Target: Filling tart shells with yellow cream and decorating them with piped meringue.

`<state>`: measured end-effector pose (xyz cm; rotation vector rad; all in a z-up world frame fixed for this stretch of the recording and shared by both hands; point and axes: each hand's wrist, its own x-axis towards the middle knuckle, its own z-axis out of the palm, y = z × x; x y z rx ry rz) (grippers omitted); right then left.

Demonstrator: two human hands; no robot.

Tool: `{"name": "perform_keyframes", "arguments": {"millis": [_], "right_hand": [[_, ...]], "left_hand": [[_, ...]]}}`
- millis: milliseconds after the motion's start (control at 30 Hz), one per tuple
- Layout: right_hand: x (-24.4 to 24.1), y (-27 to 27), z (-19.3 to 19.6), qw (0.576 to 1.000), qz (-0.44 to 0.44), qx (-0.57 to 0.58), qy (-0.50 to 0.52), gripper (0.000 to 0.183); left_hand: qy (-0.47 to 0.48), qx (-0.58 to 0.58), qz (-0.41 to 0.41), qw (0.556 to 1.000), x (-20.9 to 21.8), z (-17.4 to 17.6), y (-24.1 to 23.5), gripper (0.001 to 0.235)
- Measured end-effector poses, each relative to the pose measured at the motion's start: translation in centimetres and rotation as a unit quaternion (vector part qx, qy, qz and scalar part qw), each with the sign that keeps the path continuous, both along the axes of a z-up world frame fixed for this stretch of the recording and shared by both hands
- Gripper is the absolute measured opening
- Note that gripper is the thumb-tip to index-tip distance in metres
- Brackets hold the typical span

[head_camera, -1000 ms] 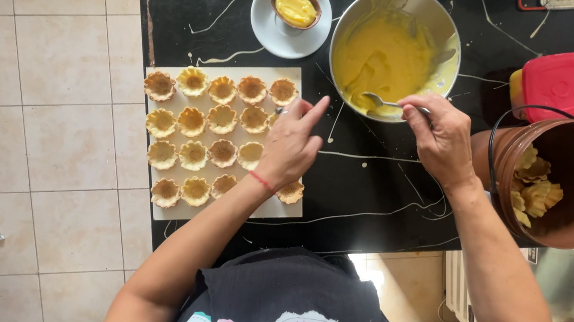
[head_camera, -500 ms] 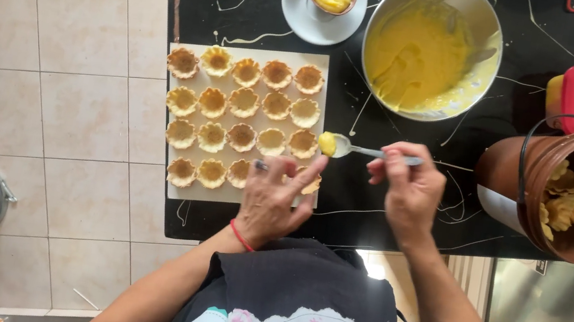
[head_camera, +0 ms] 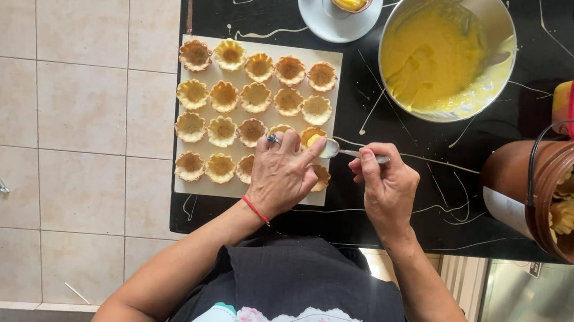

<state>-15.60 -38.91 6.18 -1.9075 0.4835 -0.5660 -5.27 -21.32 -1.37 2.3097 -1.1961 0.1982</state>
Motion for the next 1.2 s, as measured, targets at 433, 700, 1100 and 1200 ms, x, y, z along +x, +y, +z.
{"name": "perform_keyframes", "arguments": {"millis": [433, 700, 1100, 1200], "right_hand": [[-1.2, 0.2, -1.9, 0.993, 0.025, -0.117, -0.019, 0.013], [-1.3, -0.5, 0.5, 0.982, 0.065, -0.172, -0.041, 0.012], [1.0, -13.1, -1.5, 0.946, 0.066, -0.316, -0.026, 0.012], [0.3, -12.8, -1.4, 0.961, 0.067, -0.268, -0.024, 0.013]], "left_hand": [[0.120, 0.037, 0.036, 0.991, 0.2, -0.5, 0.5, 0.054], [0.058, 0.048, 0.046, 0.996, 1.1, -0.4, 0.7, 0.062], [0.014, -0.013, 0.023, 1.000, 2.3, 4.3, -1.0, 0.071], [0.019, -0.003, 0.034, 0.999, 2.3, 4.6, -0.3, 0.066]]}}
